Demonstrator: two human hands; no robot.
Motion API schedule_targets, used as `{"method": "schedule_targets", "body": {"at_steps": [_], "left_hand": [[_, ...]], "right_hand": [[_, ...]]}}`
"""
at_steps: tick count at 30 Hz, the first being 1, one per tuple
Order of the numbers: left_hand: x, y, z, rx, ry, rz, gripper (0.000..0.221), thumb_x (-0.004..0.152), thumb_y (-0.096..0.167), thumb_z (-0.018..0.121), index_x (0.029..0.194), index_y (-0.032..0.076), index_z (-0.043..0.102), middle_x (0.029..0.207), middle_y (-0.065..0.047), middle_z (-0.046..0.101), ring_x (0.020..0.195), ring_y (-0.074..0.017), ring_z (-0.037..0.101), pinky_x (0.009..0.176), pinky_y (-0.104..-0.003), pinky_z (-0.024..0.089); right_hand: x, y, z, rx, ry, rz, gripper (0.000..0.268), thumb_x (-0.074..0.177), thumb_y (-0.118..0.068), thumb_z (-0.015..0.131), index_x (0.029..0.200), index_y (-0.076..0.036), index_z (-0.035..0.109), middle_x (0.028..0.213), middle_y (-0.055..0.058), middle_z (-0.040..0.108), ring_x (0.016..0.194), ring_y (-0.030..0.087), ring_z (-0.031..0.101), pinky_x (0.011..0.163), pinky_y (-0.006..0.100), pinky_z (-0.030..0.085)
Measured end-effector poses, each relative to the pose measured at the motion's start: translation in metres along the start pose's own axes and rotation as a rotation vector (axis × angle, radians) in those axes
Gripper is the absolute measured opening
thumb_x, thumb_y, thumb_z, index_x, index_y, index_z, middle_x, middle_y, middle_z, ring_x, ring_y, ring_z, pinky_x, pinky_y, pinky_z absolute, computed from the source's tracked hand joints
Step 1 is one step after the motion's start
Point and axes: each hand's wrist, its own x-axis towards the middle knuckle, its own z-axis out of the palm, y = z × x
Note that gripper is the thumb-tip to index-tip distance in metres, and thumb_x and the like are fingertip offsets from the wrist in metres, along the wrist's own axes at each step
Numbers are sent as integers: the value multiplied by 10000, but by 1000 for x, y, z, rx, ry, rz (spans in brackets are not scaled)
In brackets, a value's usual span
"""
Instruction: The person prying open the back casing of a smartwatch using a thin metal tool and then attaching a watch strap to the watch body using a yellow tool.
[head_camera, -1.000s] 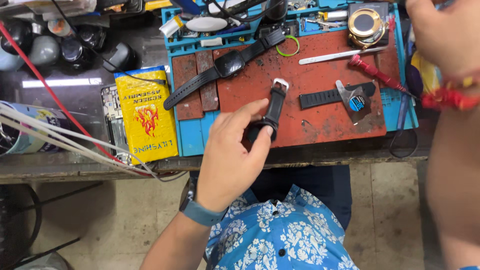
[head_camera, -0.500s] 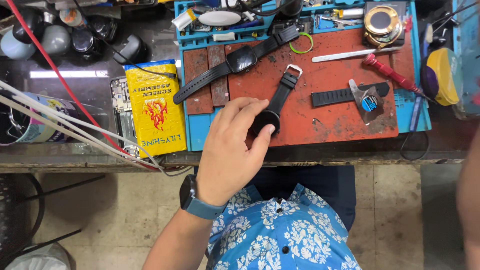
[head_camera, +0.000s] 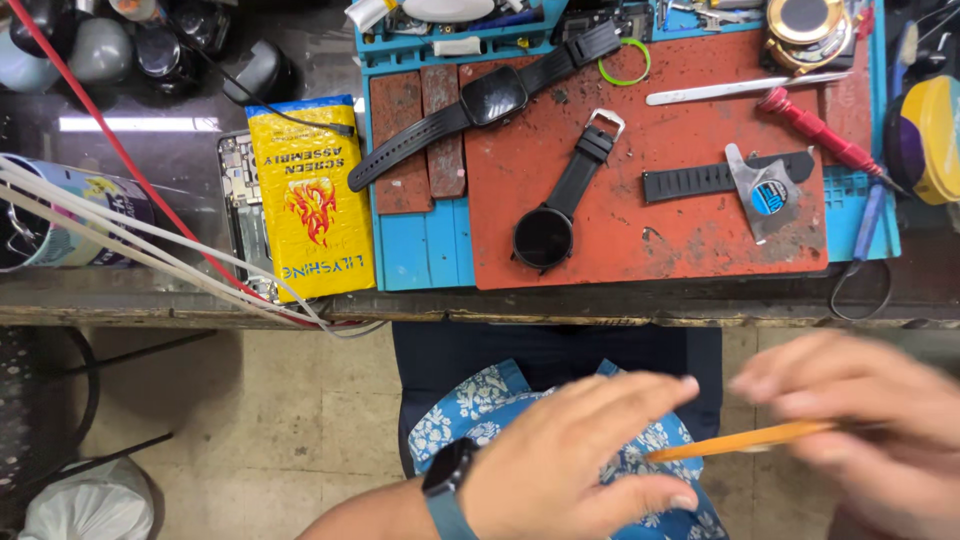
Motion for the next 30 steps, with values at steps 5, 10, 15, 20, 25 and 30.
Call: {"method": "schedule_targets", "body": {"at_steps": [5, 10, 15, 20, 25, 30], "left_hand": [[-13, -18, 12, 60, 62, -75, 526, 993, 348, 774, 1382, 53, 577, 1228, -117, 665, 1131, -282, 681, 960, -338, 563], [-15, -25, 10, -55, 75, -106, 399, 1005, 217, 766, 1369, 91, 667, 1144, -82, 655, 974, -205, 691, 875, -297, 580], [-8, -24, -4, 107, 156, -45, 316, 995, 193, 782, 1277, 85, 687, 1153, -55, 660, 999, -210, 689, 883, -294, 561], [19, -21, -42, 698, 374, 43, 416, 983, 234, 782, 1341, 68, 650, 1295, -86, 611, 1237, -293, 598, 1092, -427, 443], [50, -34, -52, 779, 452, -86, 564, 893, 318, 818, 1341, 35, 624, 1267, -108, 605, 1192, -325, 554, 1041, -449, 408], [48, -45, -44, 711, 496, -134, 568, 907, 326, 861, 1373, 94, 634, 1272, -49, 603, 1154, -253, 567, 1031, -395, 401]], "right_hand": [[-36, 52, 38, 651, 16, 206, 221, 1052, -89, 610, 1190, 78, 654, 1184, 242, 653, 1170, 416, 696, 1001, 529, 579], [-61, 91, 79, 1014, 112, 458, 347, 1047, -172, 560, 1282, 84, 560, 1180, 268, 648, 1122, 364, 645, 971, 496, 514], [-52, 81, 85, 1010, 88, 343, 367, 1107, -231, 540, 1231, 113, 574, 1105, 192, 601, 1038, 275, 591, 938, 418, 489], [-35, 67, 68, 806, 178, 372, 351, 1113, -213, 527, 1218, 113, 605, 933, 166, 546, 790, 215, 498, 682, 349, 438], [-35, 70, 60, 644, 152, 550, 416, 1083, -256, 475, 1199, 104, 650, 887, 161, 570, 739, 196, 501, 656, 328, 442], [-38, 85, 58, 461, 10, 698, 436, 1122, -297, 447, 1194, 72, 668, 841, 119, 573, 717, 178, 504, 621, 309, 461]]}}
